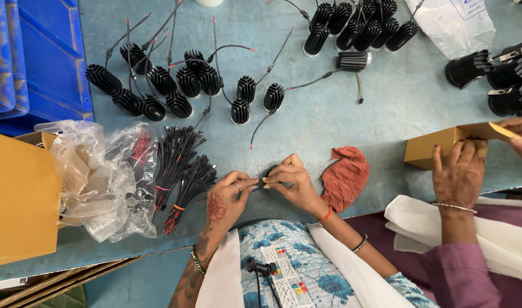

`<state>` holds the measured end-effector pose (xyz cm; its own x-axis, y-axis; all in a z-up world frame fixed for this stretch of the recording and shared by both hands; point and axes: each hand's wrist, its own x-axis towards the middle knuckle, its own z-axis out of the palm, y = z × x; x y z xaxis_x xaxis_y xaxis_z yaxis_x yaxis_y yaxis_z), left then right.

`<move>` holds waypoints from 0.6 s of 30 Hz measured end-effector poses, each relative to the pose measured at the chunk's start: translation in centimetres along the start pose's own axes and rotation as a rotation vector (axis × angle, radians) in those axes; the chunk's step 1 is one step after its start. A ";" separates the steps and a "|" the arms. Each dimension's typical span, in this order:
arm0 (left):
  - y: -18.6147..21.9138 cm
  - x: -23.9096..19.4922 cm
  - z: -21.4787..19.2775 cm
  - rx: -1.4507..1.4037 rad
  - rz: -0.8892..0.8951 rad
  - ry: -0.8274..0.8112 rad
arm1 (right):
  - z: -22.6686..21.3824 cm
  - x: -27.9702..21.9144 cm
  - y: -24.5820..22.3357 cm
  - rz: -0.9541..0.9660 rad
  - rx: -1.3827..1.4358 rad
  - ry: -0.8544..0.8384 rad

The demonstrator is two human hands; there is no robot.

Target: The person inserts black wires into cylindrical heat sink components on a workbench, then places the assembled units into a cardboard box. The person repeats this process for multiple units while another worker performs a similar task nearby.

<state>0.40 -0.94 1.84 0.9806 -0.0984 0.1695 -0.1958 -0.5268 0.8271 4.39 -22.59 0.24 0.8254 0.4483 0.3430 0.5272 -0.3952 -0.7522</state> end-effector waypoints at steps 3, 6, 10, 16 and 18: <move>-0.1 0.0 -0.3 0.042 0.065 -0.003 | -0.1 0.2 -0.4 0.011 0.001 -0.015; -0.2 0.0 -0.6 0.072 0.109 -0.020 | -0.2 0.4 -0.9 0.037 0.022 -0.032; -0.4 0.1 -1.0 0.066 0.091 -0.037 | 0.0 0.7 -1.5 0.097 0.035 -0.033; -0.6 0.0 -1.5 0.100 0.094 -0.060 | 0.4 0.9 -2.1 0.150 0.062 -0.059; -0.7 -0.1 -1.5 0.112 0.086 -0.065 | 0.4 0.9 -2.2 0.145 0.058 -0.063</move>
<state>0.39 0.74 2.06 0.9594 -0.1994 0.1992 -0.2805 -0.6047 0.7454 3.93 -20.97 1.96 0.8769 0.4398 0.1937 0.3893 -0.4138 -0.8229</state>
